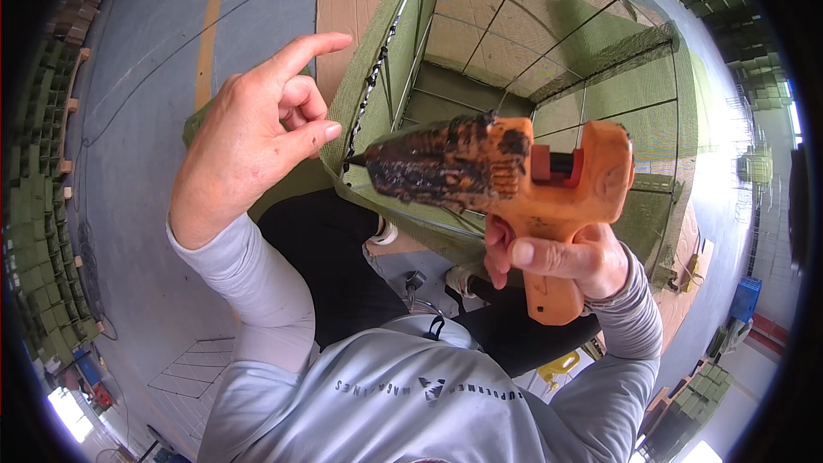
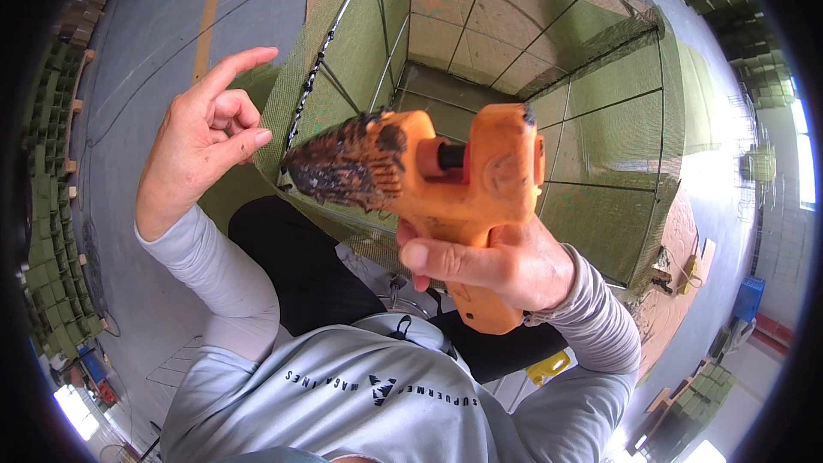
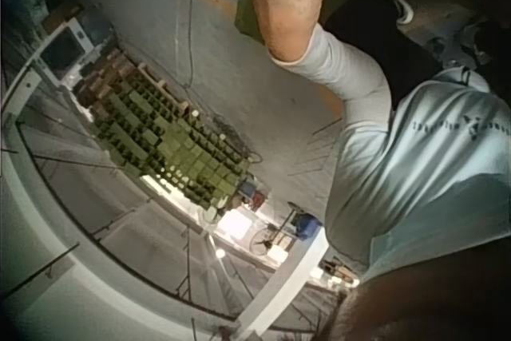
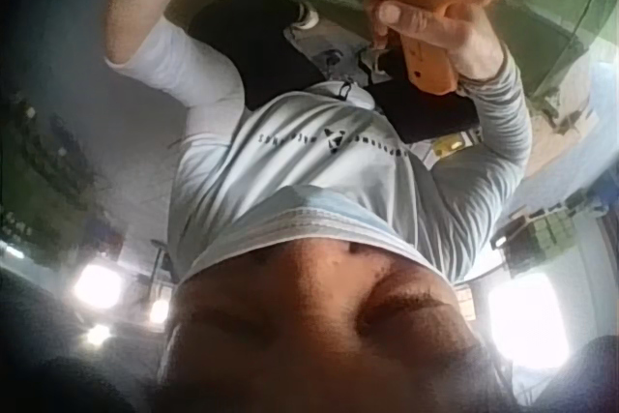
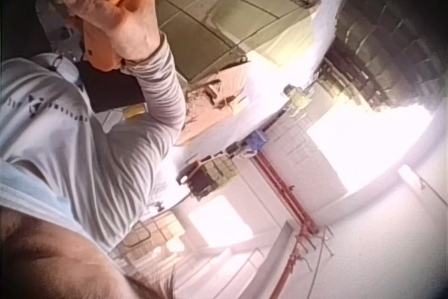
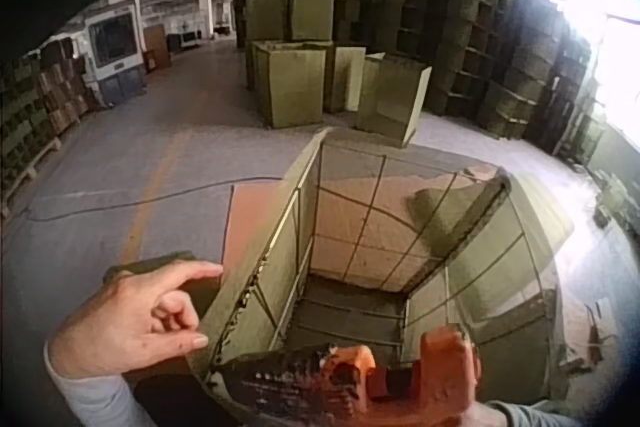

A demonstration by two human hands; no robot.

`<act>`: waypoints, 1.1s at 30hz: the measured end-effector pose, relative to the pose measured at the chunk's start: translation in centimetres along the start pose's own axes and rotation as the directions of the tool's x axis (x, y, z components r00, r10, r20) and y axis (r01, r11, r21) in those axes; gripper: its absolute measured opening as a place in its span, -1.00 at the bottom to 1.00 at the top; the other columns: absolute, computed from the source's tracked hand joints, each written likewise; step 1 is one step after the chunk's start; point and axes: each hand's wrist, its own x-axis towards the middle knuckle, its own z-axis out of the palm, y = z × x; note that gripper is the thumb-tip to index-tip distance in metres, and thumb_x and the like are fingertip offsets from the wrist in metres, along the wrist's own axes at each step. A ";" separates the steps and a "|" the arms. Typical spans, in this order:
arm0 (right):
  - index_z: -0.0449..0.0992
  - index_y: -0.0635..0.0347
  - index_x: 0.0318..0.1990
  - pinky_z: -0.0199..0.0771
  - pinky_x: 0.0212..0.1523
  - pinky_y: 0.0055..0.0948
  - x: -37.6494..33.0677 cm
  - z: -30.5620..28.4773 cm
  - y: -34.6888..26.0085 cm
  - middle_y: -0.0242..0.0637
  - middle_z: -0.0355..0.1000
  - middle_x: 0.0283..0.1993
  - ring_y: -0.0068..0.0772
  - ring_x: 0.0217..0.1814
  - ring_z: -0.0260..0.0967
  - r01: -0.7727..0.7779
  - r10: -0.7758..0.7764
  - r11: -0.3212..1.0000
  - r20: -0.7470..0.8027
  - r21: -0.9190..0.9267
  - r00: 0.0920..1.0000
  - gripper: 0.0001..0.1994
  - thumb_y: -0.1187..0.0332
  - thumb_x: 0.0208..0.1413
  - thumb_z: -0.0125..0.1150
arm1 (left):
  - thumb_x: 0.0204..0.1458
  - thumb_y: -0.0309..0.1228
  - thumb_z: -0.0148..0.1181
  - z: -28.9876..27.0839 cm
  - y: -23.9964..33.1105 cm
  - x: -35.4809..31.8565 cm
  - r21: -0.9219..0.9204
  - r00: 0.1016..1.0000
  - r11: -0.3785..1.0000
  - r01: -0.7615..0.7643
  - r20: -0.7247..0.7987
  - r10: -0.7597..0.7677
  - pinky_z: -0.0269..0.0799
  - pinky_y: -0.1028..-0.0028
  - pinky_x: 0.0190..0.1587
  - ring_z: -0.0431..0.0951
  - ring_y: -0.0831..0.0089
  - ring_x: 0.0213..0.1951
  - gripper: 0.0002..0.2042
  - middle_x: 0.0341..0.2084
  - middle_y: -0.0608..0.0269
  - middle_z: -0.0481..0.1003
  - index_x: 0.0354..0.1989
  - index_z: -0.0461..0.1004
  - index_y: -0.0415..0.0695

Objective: Assembling storage bins by gluing green fabric/foam panels to a metal wire frame.

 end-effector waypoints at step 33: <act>0.41 0.36 -0.16 0.46 -0.33 -0.42 -1.9 0.9 -0.8 -0.24 0.41 -0.34 -0.37 -0.42 0.43 -0.069 0.068 0.982 -0.012 -0.174 0.998 -0.71 0.39 0.01 0.30 | -0.04 -0.67 0.17 0.5 0.8 -1.8 0.203 0.993 0.972 -0.118 0.055 0.109 0.26 0.68 -0.51 0.36 0.71 -0.55 -0.69 -0.58 0.35 0.40 -0.07 0.53 -0.25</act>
